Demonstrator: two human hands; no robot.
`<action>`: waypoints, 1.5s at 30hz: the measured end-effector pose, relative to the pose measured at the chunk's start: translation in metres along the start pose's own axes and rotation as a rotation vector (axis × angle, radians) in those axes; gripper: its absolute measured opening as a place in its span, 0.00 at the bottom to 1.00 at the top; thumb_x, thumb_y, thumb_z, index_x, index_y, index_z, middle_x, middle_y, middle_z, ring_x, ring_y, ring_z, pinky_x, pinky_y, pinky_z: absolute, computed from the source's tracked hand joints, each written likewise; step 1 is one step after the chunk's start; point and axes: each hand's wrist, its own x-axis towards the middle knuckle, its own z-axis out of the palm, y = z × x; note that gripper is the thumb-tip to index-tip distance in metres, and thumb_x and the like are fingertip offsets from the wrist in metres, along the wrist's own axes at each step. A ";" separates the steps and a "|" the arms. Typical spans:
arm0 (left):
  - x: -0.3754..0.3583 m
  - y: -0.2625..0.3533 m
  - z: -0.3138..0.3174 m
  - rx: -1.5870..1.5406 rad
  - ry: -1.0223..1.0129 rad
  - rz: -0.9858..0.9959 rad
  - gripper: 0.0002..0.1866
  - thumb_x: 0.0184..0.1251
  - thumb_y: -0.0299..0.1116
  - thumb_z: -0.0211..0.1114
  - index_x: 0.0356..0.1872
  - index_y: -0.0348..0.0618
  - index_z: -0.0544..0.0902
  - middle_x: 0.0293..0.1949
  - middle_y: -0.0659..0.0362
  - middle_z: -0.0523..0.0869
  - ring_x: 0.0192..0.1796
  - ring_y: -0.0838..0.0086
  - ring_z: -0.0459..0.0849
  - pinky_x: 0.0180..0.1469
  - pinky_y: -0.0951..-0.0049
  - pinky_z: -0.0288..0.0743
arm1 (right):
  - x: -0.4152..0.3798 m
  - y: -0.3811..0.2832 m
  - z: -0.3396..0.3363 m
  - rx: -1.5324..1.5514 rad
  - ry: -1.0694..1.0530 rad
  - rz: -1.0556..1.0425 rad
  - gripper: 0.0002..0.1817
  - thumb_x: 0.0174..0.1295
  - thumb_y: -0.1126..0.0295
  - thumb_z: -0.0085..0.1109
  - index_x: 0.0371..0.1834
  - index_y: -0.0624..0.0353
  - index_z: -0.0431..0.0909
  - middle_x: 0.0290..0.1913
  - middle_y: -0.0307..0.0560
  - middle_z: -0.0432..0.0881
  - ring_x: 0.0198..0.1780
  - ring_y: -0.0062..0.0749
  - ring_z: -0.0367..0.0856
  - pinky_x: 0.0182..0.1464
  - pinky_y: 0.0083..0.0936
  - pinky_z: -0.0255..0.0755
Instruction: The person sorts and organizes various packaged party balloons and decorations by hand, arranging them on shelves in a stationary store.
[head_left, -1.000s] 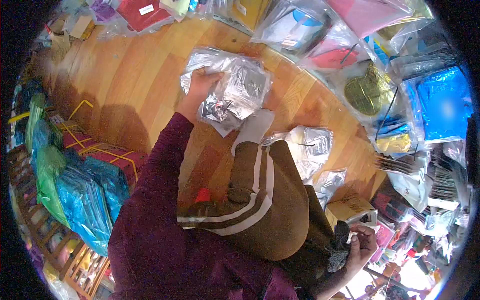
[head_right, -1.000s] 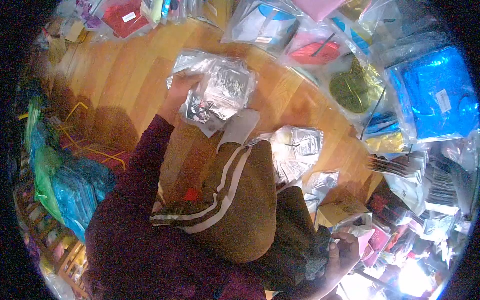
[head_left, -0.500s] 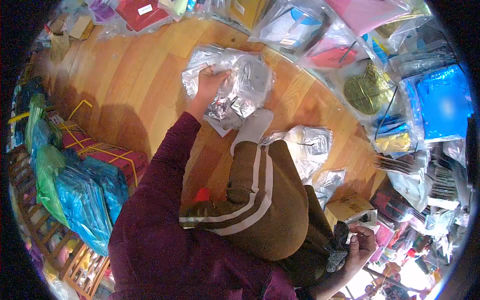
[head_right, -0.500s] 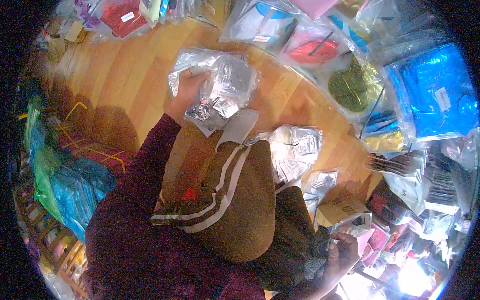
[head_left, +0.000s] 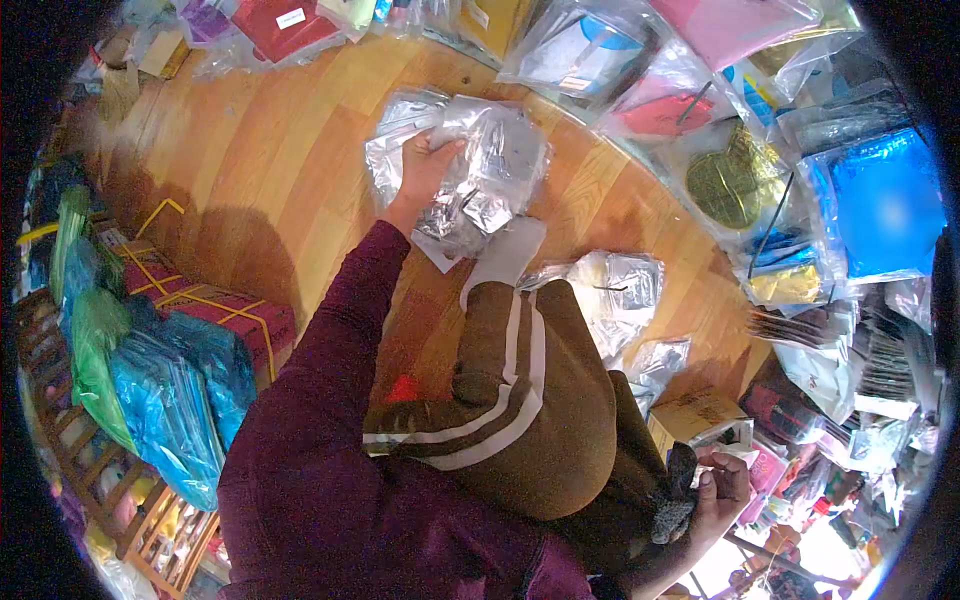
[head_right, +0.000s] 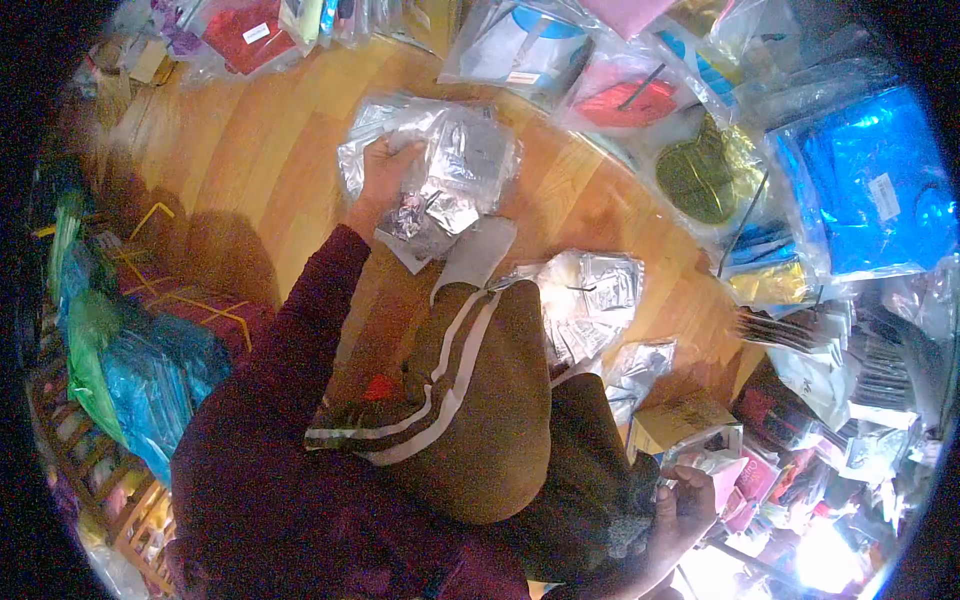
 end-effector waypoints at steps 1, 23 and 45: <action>0.001 0.000 0.001 0.009 0.011 0.010 0.04 0.52 0.24 0.60 0.31 0.39 0.79 0.25 0.66 0.80 0.25 0.86 0.74 0.26 0.83 0.68 | 0.000 -0.001 0.000 0.001 0.001 0.004 0.17 0.49 0.65 0.61 0.35 0.67 0.69 0.31 0.45 0.75 0.34 0.25 0.72 0.40 0.19 0.64; 0.020 -0.010 -0.006 -0.343 -0.066 -0.099 0.07 0.51 0.23 0.61 0.33 0.39 0.78 0.29 0.64 0.81 0.29 0.84 0.76 0.33 0.82 0.71 | 0.052 0.004 0.053 -0.240 -0.354 -0.127 0.07 0.46 0.78 0.58 0.30 0.65 0.74 0.29 0.44 0.75 0.29 0.24 0.73 0.33 0.18 0.67; 0.024 -0.006 -0.013 -0.339 -0.145 -0.095 0.08 0.53 0.22 0.59 0.35 0.36 0.78 0.33 0.61 0.81 0.33 0.81 0.77 0.36 0.80 0.71 | 0.219 -0.025 0.413 -0.272 -0.499 -0.519 0.17 0.45 0.68 0.60 0.42 0.46 0.76 0.42 0.48 0.77 0.44 0.40 0.75 0.46 0.28 0.68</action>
